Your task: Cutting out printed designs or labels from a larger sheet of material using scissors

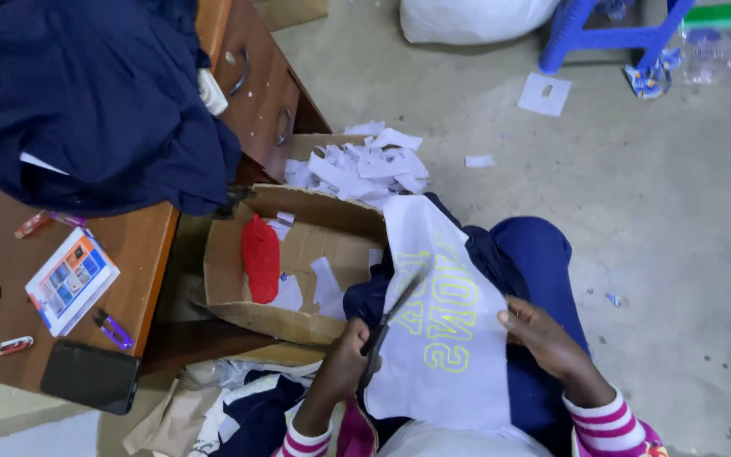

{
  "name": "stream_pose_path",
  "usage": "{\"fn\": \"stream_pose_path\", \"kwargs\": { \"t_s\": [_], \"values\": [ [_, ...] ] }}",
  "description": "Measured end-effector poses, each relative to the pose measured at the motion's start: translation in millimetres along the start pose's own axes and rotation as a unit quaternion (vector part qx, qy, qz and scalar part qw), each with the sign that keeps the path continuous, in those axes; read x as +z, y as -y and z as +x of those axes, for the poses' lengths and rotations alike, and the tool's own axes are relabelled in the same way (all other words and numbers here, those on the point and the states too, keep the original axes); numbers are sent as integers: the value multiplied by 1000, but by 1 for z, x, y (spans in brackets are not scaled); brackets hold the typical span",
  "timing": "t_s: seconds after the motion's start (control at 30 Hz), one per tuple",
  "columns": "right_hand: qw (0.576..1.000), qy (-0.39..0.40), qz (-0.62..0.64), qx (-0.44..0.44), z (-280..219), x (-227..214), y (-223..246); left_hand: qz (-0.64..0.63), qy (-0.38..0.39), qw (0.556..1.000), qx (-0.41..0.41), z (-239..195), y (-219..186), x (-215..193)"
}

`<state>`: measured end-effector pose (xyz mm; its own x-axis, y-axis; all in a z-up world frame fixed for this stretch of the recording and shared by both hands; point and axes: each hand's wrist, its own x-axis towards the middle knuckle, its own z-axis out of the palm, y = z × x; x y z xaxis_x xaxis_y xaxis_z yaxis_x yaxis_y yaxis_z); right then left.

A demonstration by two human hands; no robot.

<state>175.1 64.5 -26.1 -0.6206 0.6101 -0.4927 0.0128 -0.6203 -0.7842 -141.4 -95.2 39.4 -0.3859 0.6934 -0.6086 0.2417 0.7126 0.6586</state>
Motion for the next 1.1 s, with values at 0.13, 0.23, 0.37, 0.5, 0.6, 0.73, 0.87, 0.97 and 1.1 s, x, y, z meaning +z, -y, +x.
{"fn": "stream_pose_path", "kwargs": {
  "t_s": [0.13,0.23,0.37,0.5,0.6,0.73,0.87,0.97,1.1],
  "values": [
    [995,-46,68,-52,26,20,16,-22,0,999,38,-1,-17,-5],
    [994,-34,44,-92,37,31,8,-25,-115,990,75,27,-13,-6],
    [990,60,-93,-82,16,38,19,-52,-192,979,52,30,-53,-5],
    [989,50,-137,-17,3,28,6,1,-196,969,153,55,-46,4],
    [986,24,-162,-3,9,19,-3,-95,-117,974,170,75,-48,14],
    [987,0,-159,15,16,19,-3,-162,-80,972,149,78,-70,7],
    [987,16,-158,16,16,13,-3,-81,-54,988,118,79,-77,4],
    [994,38,-103,27,16,13,-6,-26,-45,991,127,81,-77,3],
    [991,40,-124,12,15,6,-7,0,-52,987,153,89,-72,8]
  ]
}}
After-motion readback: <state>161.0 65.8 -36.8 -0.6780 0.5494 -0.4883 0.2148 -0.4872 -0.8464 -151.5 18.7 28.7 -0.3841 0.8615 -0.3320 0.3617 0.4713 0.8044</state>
